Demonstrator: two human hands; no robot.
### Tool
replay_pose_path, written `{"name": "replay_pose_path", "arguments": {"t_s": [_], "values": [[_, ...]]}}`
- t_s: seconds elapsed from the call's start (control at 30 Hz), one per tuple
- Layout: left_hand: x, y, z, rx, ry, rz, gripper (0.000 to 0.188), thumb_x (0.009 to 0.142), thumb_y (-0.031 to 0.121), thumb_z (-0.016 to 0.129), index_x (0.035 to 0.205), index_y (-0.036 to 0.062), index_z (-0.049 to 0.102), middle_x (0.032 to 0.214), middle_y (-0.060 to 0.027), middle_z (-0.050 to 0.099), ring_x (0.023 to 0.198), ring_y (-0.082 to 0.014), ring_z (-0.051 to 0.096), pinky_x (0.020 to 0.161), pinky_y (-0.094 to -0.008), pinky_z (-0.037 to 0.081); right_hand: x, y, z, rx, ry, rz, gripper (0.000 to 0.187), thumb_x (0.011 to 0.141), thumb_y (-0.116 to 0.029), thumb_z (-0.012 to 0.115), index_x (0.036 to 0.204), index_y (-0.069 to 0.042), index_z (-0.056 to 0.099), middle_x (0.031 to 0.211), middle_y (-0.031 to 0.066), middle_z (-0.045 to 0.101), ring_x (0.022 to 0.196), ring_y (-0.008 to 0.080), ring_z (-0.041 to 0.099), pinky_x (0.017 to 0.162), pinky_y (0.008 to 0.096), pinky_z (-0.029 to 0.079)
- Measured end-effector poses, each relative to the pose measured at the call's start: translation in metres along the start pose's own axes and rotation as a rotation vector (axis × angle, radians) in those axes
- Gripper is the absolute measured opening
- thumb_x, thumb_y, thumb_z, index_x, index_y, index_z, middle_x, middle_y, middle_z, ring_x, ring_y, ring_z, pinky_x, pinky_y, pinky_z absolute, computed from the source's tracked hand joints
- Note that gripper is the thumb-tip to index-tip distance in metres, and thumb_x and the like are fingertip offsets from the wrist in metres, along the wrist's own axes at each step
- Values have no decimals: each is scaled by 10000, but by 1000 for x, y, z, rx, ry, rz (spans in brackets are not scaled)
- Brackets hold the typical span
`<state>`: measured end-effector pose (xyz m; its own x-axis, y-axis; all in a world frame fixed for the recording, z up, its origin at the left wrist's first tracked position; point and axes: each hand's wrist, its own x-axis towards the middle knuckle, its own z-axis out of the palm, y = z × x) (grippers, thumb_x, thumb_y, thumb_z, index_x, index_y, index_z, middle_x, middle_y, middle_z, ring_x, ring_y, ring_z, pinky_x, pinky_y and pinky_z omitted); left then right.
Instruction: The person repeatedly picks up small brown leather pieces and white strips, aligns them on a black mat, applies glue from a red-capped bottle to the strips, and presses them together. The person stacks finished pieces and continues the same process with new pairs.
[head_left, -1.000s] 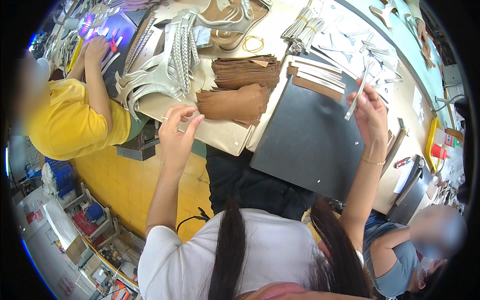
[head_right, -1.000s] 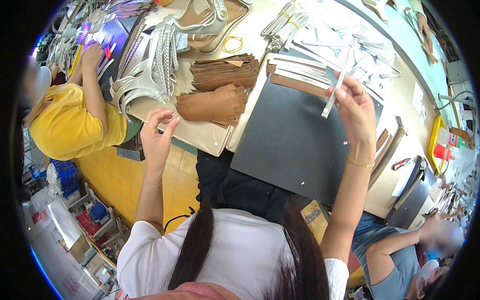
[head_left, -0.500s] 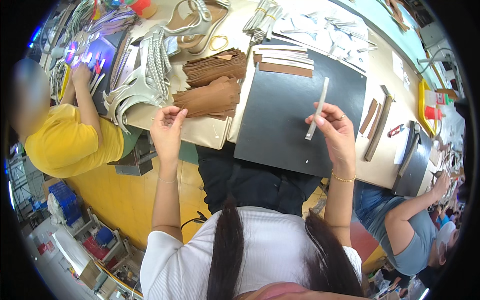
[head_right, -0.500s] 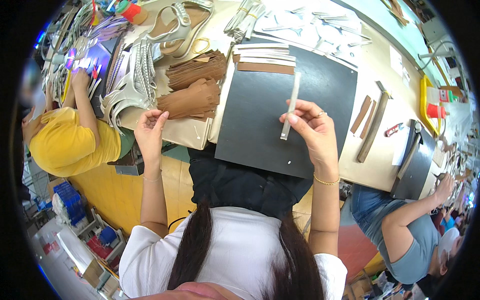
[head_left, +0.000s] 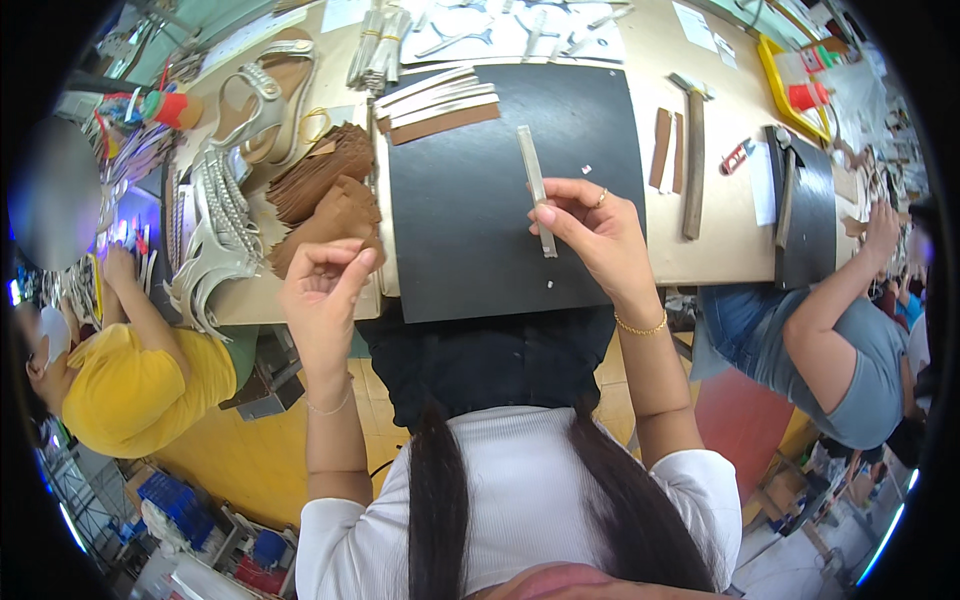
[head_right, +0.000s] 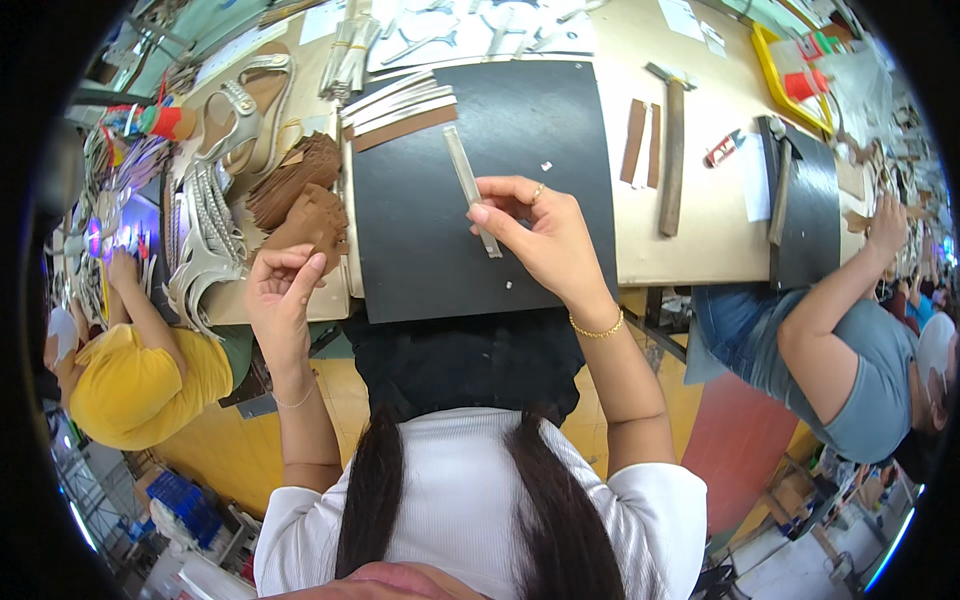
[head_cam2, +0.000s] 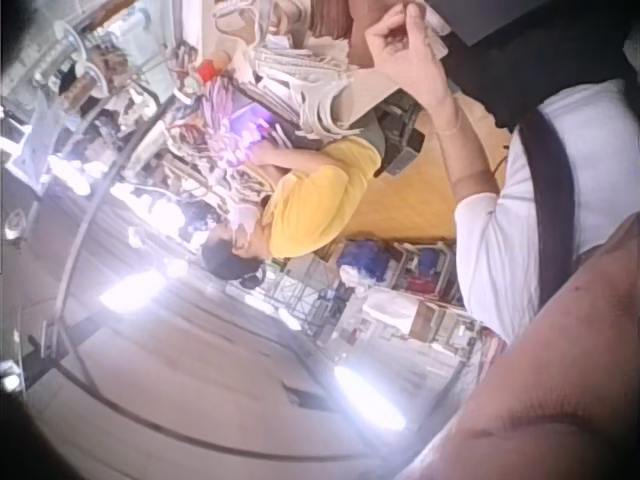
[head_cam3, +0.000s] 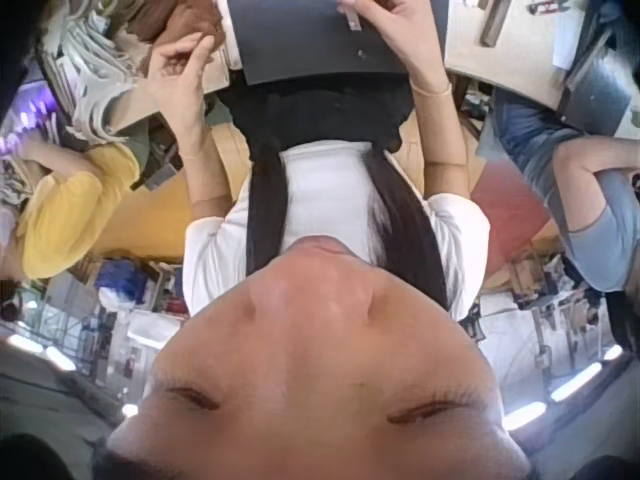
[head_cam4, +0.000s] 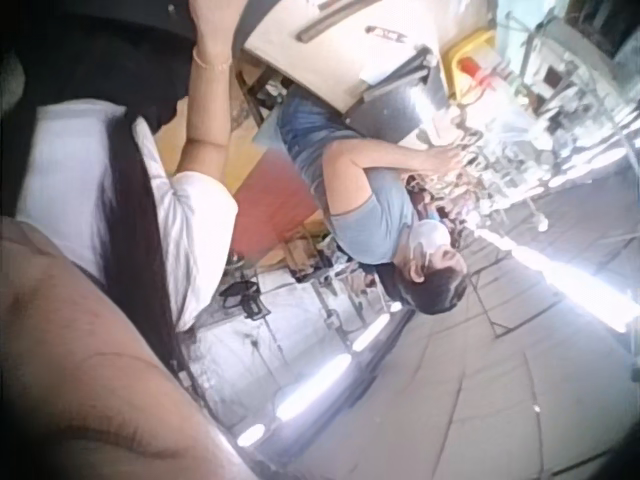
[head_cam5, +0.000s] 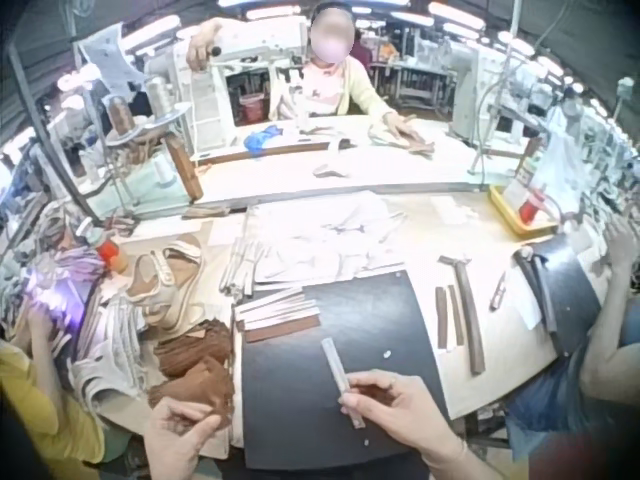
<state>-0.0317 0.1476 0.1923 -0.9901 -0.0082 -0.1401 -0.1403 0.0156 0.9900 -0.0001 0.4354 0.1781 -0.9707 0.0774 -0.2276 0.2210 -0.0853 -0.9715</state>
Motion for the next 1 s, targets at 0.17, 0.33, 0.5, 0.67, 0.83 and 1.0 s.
{"name": "replay_pose_path", "arguments": {"t_s": [0.17, 0.33, 0.5, 0.67, 0.83, 1.0], "values": [[-5, 19, 56, -213, -272, 36, 250, 857, -68, 743, 1056, -8, 603, 976, -97, 687, 824, -98, 649, 689, -226, 557, -10, -1, -15, 78, 112, -23, 299, 932, -118, 726, 1181, 40, 675, 947, 77, 726, 838, 132, 707, 773, 261, 563], [7, -8, 80, -62, -366, -43, 290, 857, -52, 742, 1124, -11, 635, 967, -81, 677, 756, -86, 627, 664, -222, 536, -23, -7, -36, 118, 214, -70, 296, 944, -107, 705, 1200, 36, 666, 1016, 97, 720, 848, 135, 689, 789, 273, 557], [19, -40, 64, 522, -335, 165, 203, 856, 12, 758, 1045, -23, 693, 1024, -52, 646, 726, -85, 583, 657, -229, 503, -22, -2, -45, -28, 178, -8, 219, 943, -162, 725, 1081, 8, 740, 855, 10, 685, 735, 84, 629, 680, 223, 509], [13, -52, 40, 640, -211, 411, 144, 874, 5, 722, 1016, -14, 704, 1112, -98, 625, 848, -165, 616, 738, -286, 525, -12, 7, -22, -311, -54, 11, 163, 889, -140, 763, 970, 2, 766, 804, 31, 676, 703, 89, 612, 654, 243, 487], [-4, -59, 22, 805, -370, 650, 242, 819, 0, 721, 1057, 41, 705, 1261, -112, 636, 1176, -313, 601, 986, -402, 451, 2, 2, 1, -599, -114, -20, 146, 864, -134, 770, 918, 1, 762, 762, 70, 681, 679, 133, 621, 648, 273, 483], [-12, -69, 24, 880, -388, 703, 322, 794, 32, 729, 1113, 55, 691, 1274, -115, 617, 1258, -300, 549, 1022, -472, 418, 14, 3, 15, -715, -204, -31, 155, 868, -153, 757, 924, -9, 766, 778, 96, 694, 656, 178, 635, 624, 290, 487]]}}
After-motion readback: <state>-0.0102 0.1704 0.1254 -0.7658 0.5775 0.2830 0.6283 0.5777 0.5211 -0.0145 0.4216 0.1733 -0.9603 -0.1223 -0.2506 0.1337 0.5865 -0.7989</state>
